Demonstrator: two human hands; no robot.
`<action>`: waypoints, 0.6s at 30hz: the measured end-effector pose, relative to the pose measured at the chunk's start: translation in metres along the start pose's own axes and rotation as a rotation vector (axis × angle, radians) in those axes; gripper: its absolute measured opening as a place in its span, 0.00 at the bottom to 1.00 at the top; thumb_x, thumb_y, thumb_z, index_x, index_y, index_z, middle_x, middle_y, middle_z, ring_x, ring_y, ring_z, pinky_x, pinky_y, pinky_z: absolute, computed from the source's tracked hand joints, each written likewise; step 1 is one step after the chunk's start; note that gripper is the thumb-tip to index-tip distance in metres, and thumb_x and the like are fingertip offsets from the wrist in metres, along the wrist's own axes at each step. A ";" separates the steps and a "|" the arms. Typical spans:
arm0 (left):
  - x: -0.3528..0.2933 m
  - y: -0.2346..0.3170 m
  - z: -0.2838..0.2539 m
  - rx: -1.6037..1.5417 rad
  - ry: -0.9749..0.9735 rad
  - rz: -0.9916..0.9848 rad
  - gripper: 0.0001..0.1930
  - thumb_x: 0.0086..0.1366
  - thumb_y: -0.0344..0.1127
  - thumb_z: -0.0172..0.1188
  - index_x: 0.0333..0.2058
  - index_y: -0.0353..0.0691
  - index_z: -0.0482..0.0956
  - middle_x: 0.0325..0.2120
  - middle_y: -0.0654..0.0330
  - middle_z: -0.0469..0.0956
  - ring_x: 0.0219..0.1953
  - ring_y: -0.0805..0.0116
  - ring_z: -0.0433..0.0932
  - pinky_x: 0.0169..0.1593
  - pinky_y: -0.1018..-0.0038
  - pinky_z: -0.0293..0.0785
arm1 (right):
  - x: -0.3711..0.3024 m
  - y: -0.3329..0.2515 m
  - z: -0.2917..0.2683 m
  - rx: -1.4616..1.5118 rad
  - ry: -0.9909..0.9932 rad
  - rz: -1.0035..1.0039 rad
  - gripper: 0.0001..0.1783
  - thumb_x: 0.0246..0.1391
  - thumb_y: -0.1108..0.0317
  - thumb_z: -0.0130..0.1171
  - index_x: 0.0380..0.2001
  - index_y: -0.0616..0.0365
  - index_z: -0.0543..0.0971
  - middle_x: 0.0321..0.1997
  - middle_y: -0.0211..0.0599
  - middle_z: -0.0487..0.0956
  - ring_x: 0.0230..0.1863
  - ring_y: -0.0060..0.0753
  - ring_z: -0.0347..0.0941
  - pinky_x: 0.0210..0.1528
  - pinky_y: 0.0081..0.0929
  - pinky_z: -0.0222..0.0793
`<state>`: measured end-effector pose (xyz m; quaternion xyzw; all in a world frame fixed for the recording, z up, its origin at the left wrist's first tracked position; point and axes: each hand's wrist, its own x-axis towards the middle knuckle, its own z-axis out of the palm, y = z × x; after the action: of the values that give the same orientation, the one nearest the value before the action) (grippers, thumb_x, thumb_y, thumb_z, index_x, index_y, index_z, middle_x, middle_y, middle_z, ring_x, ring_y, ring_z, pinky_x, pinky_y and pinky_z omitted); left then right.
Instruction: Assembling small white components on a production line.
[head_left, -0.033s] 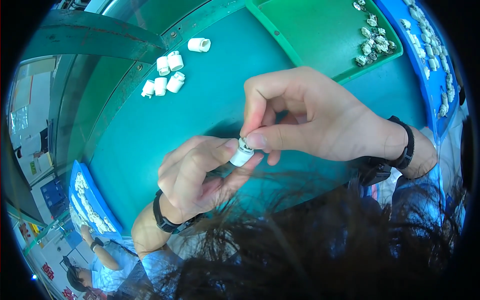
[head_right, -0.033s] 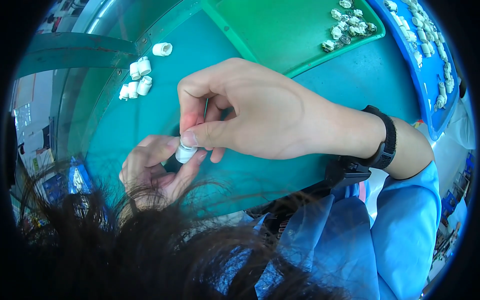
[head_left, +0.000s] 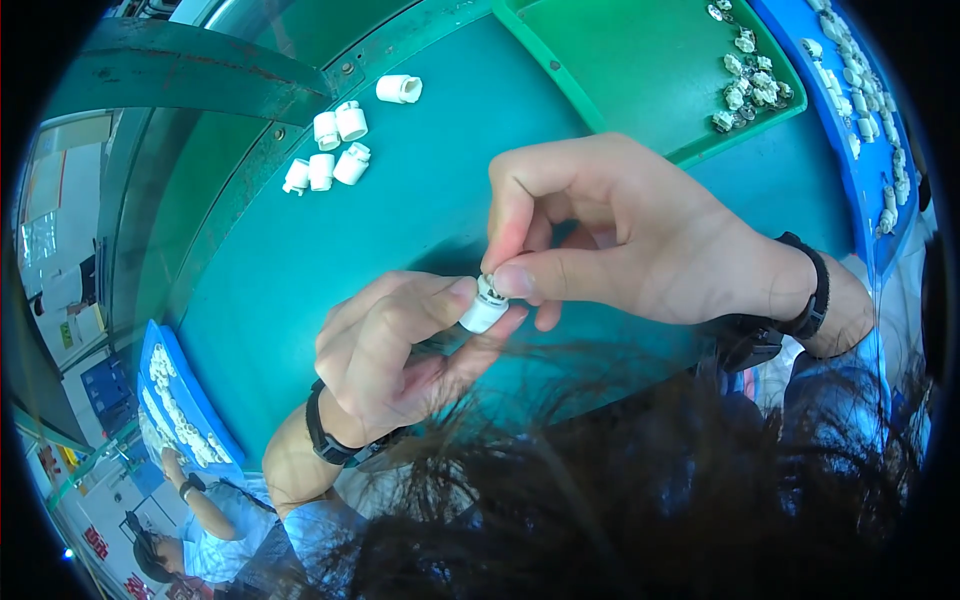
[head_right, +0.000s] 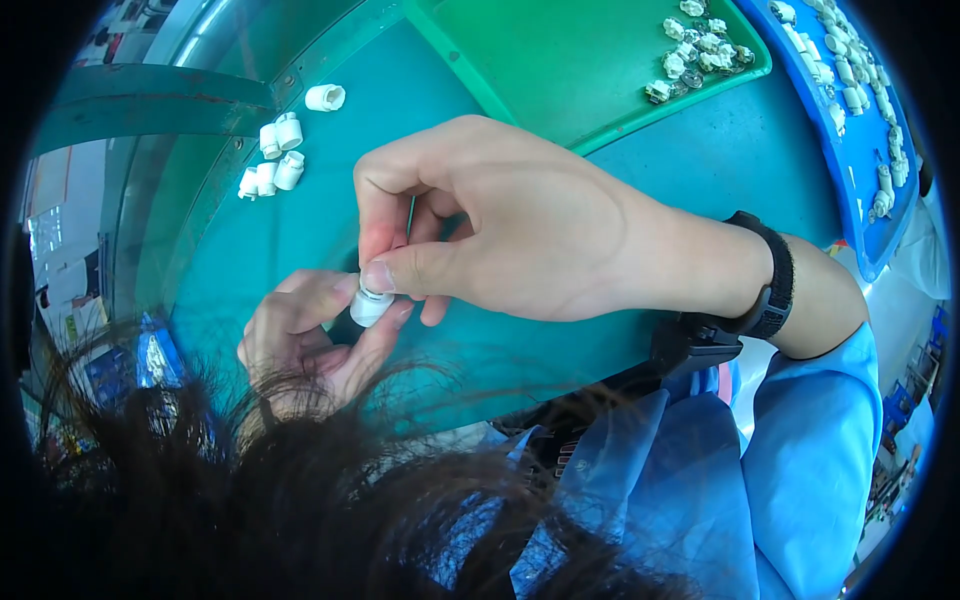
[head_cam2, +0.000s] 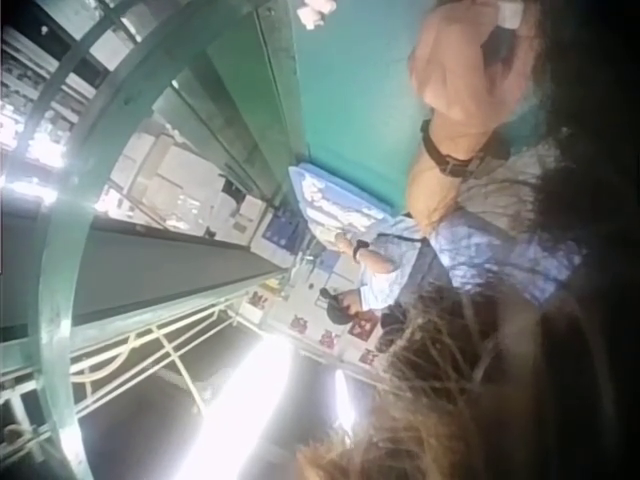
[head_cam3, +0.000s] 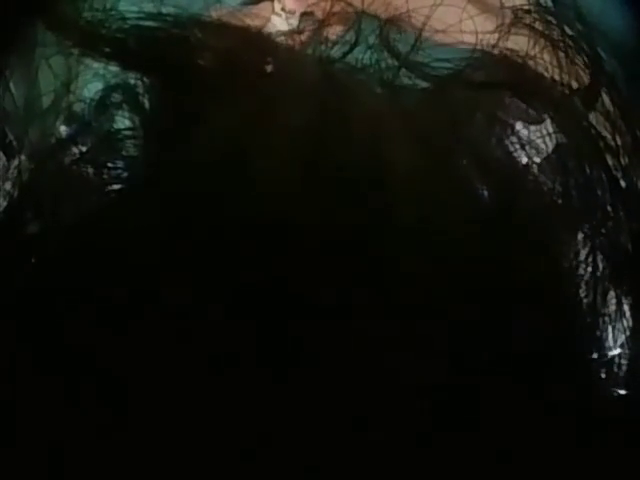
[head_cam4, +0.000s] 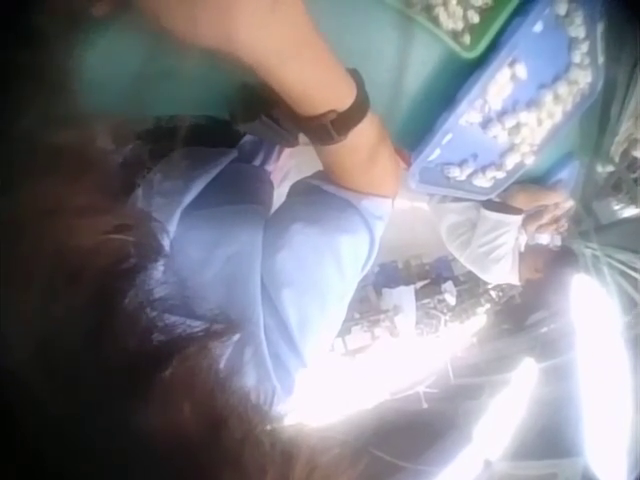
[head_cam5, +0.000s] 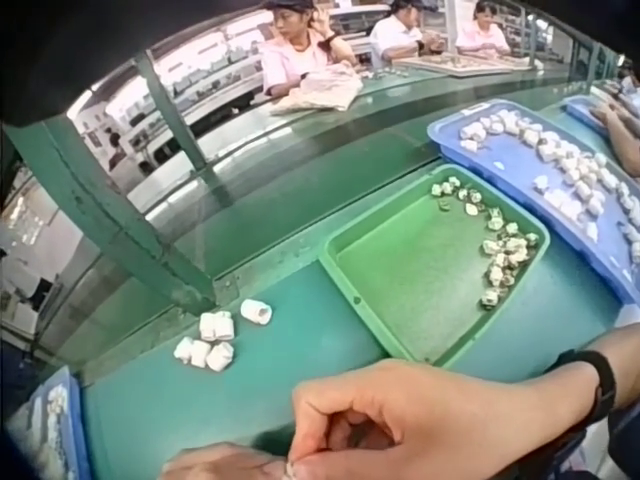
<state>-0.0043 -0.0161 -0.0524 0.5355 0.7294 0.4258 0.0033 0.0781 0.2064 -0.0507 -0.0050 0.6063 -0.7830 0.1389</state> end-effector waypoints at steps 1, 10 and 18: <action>0.000 0.001 -0.001 -0.005 -0.002 -0.014 0.18 0.54 0.27 0.81 0.39 0.35 0.79 0.26 0.56 0.85 0.27 0.62 0.86 0.25 0.73 0.80 | 0.000 -0.001 0.000 -0.023 0.004 -0.014 0.05 0.63 0.74 0.67 0.34 0.61 0.79 0.38 0.31 0.81 0.40 0.20 0.79 0.40 0.19 0.79; -0.008 -0.002 -0.001 -0.080 0.017 -0.047 0.19 0.53 0.28 0.82 0.38 0.34 0.78 0.27 0.56 0.85 0.28 0.62 0.87 0.28 0.73 0.83 | -0.003 -0.007 -0.003 -0.244 -0.015 -0.142 0.04 0.62 0.74 0.67 0.38 0.60 0.82 0.39 0.30 0.81 0.40 0.18 0.78 0.39 0.18 0.79; 0.001 -0.001 -0.005 0.008 -0.033 0.042 0.19 0.54 0.30 0.82 0.38 0.34 0.78 0.29 0.55 0.86 0.30 0.60 0.88 0.29 0.71 0.84 | -0.004 -0.005 -0.005 -0.302 -0.001 -0.219 0.06 0.59 0.77 0.68 0.39 0.60 0.82 0.39 0.31 0.83 0.39 0.19 0.80 0.39 0.18 0.78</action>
<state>-0.0073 -0.0186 -0.0496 0.5576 0.7196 0.4139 0.0040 0.0799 0.2127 -0.0470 -0.0918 0.7126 -0.6936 0.0509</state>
